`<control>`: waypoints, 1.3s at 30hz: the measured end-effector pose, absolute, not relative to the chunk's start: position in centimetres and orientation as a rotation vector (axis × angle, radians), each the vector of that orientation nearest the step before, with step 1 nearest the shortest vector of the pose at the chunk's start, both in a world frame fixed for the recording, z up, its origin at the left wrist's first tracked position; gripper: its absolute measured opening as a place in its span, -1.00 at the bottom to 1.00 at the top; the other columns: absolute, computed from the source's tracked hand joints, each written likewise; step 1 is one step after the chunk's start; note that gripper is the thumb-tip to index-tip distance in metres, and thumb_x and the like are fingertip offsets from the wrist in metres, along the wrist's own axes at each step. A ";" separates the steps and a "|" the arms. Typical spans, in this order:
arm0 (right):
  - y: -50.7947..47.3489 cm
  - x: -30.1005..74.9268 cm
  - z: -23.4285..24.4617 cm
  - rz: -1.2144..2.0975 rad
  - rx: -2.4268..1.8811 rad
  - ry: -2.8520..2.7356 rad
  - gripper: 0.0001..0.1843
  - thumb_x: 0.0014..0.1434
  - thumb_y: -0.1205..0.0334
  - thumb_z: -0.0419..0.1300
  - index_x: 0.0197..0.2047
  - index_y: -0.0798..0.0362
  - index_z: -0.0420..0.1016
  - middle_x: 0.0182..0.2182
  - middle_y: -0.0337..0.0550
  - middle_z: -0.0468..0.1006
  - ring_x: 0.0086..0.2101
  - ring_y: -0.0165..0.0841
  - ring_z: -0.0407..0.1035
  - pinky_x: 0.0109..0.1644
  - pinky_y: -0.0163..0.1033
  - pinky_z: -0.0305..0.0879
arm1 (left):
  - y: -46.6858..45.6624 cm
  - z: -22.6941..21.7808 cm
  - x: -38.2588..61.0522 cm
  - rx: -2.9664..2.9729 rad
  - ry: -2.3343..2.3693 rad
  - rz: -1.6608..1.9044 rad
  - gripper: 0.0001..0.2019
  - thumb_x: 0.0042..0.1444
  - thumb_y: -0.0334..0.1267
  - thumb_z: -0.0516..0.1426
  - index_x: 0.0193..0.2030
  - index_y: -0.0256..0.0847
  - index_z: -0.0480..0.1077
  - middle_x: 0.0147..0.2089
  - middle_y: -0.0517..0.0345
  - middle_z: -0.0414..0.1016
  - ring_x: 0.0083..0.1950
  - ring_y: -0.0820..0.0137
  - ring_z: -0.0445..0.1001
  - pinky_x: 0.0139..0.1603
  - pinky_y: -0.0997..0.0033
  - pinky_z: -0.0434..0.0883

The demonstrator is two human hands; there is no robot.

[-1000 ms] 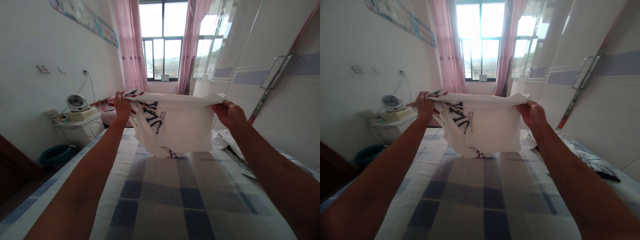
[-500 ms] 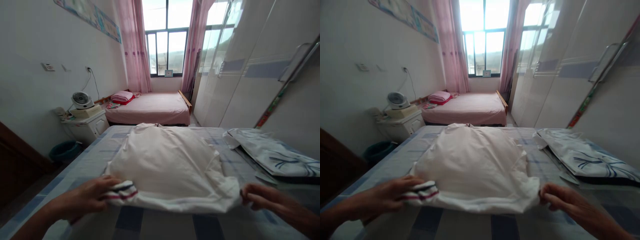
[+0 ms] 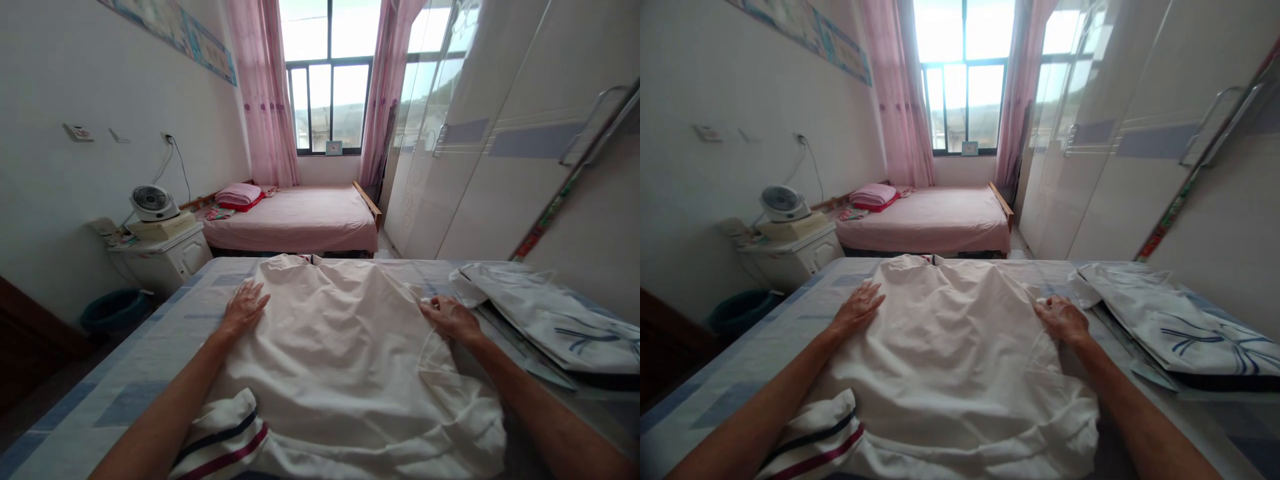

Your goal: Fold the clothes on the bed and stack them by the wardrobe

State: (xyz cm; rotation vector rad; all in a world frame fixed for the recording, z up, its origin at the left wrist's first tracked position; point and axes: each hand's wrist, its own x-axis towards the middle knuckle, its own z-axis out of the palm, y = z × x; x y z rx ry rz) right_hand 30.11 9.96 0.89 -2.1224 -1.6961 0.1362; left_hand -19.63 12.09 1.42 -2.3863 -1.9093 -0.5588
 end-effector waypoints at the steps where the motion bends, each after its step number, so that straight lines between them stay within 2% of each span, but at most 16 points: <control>1: 10.1 29.8 0.5 0.082 -2.116 -1.692 -0.66 0.03 -0.05 0.05 -0.39 0.04 0.46 -0.32 -0.01 0.53 -0.32 -0.22 0.41 -0.26 -0.19 0.24 | 12.2 0.5 -19.5 -2.303 -1.974 -0.486 -0.56 0.20 -0.09 -0.08 0.10 -0.23 0.37 0.25 -0.17 0.27 0.31 0.10 0.14 0.25 -0.01 0.10; 4: 10.1 30.0 -0.1 -0.032 -1.983 -1.475 -0.67 0.08 0.07 -0.06 -0.29 0.06 0.43 -0.35 0.00 0.51 -0.33 -0.22 0.39 -0.23 -0.18 0.24 | 12.2 -1.1 -19.6 -2.157 -2.082 -0.284 -0.50 0.25 -0.08 -0.14 0.24 -0.23 0.23 0.32 -0.15 0.15 0.34 0.13 0.10 0.24 0.00 0.11; 7: 10.1 31.7 0.0 -0.119 -1.871 -1.120 -0.56 0.08 0.04 -0.10 -0.15 0.16 0.38 -0.31 0.10 0.50 -0.26 -0.14 0.38 -0.13 -0.10 0.26 | 12.3 -1.2 -19.8 -2.157 -2.051 -0.222 -0.50 0.27 -0.07 -0.17 0.27 -0.19 0.21 0.34 -0.11 0.12 0.35 0.15 0.08 0.24 0.05 0.12; 9: 10.3 32.7 0.1 -0.072 -1.852 -1.001 -0.53 0.06 0.03 -0.09 -0.12 0.18 0.37 -0.26 0.14 0.50 -0.21 -0.10 0.37 -0.10 -0.06 0.25 | 12.4 -1.1 -19.8 -2.147 -2.061 -0.206 -0.49 0.27 -0.05 -0.16 0.27 -0.18 0.21 0.34 -0.11 0.12 0.34 0.13 0.09 0.23 0.05 0.14; 14: 11.1 32.9 -0.6 0.321 -1.919 -1.040 -0.51 -0.05 -0.02 0.03 -0.11 0.11 0.39 -0.24 0.09 0.53 -0.24 -0.10 0.41 -0.16 -0.07 0.30 | 12.5 -1.1 -19.8 -2.145 -2.055 -0.188 -0.49 0.26 -0.04 -0.15 0.26 -0.18 0.22 0.34 -0.11 0.12 0.34 0.12 0.10 0.22 0.04 0.15; 18: 11.8 33.3 -1.4 0.251 -1.921 -1.133 -0.58 -0.12 0.12 0.07 -0.15 0.05 0.42 -0.23 0.00 0.55 -0.20 -0.12 0.43 -0.09 -0.09 0.30 | 12.5 -1.3 -19.9 -2.152 -2.031 -0.207 -0.49 0.27 -0.03 -0.15 0.26 -0.19 0.22 0.33 -0.14 0.13 0.33 0.11 0.11 0.22 0.03 0.16; 23: 11.3 34.5 -0.7 0.160 -1.938 -0.991 -0.49 -0.08 0.17 0.04 -0.03 0.15 0.37 -0.11 0.16 0.51 -0.17 -0.11 0.43 -0.05 -0.02 0.32 | 12.4 -0.7 -19.7 -2.181 -2.109 -0.262 -0.49 0.27 -0.05 -0.14 0.27 -0.22 0.20 0.34 -0.16 0.11 0.35 0.10 0.08 0.24 -0.04 0.13; 26: 8.8 34.3 1.5 0.203 -1.866 -1.248 -0.50 0.02 0.07 0.07 0.02 0.10 0.36 -0.02 0.13 0.47 -0.09 -0.09 0.40 0.04 0.02 0.29 | 10.5 1.1 -19.5 -2.336 -2.060 -0.367 -0.53 0.25 -0.08 -0.09 0.22 -0.23 0.25 0.31 -0.15 0.18 0.35 0.11 0.08 0.28 -0.05 0.08; 29: 4.1 33.9 4.1 0.556 -1.725 -1.741 -0.51 0.06 -0.06 0.13 0.04 -0.06 0.42 0.09 -0.06 0.42 0.01 -0.09 0.36 0.09 -0.04 0.29 | 6.1 4.0 -19.9 -2.749 -1.904 -0.432 -0.46 0.19 0.02 0.00 0.25 -0.17 0.23 0.33 -0.06 0.15 0.35 0.17 0.09 0.32 0.11 0.07; 32: -1.1 33.9 4.9 0.854 -1.621 -2.125 -0.32 -0.01 -0.06 0.24 0.20 -0.25 0.29 0.23 -0.22 0.27 0.18 -0.05 0.15 0.22 0.01 0.13 | 0.4 6.5 -21.4 -3.165 -1.792 -0.256 -0.28 0.03 0.09 0.16 0.32 0.04 0.08 0.40 0.12 0.02 0.38 0.17 0.01 0.33 0.17 0.07; 35: -4.4 33.7 3.6 0.872 -1.591 -2.298 -0.20 -0.07 -0.04 0.29 0.26 -0.29 0.20 0.28 -0.19 0.15 0.24 -0.01 0.02 0.26 0.08 0.03 | -4.1 7.2 -22.7 -3.267 -1.783 0.047 -0.12 -0.17 0.04 0.30 0.33 0.11 0.05 0.40 0.15 -0.01 0.38 0.08 -0.01 0.32 0.10 0.08; 37: -4.9 33.0 2.3 0.753 -1.588 -2.288 -0.35 -0.04 -0.04 0.26 0.16 -0.24 0.37 0.26 -0.13 0.19 0.21 0.00 0.08 0.24 0.09 0.06 | -5.6 6.9 -22.7 -3.176 -1.850 0.086 -0.20 -0.15 -0.05 0.29 0.29 0.09 0.15 0.38 0.13 0.06 0.35 0.07 0.08 0.30 0.11 0.13; 39: -4.4 32.0 1.2 0.629 -1.561 -2.233 -0.61 0.04 -0.05 0.19 -0.06 -0.15 0.55 0.20 -0.11 0.31 0.17 -0.03 0.17 0.23 0.09 0.08 | -5.8 6.4 -21.9 -3.066 -1.906 0.020 -0.52 0.01 -0.14 0.18 0.13 0.04 0.37 0.30 0.13 0.22 0.26 0.14 0.25 0.25 0.20 0.22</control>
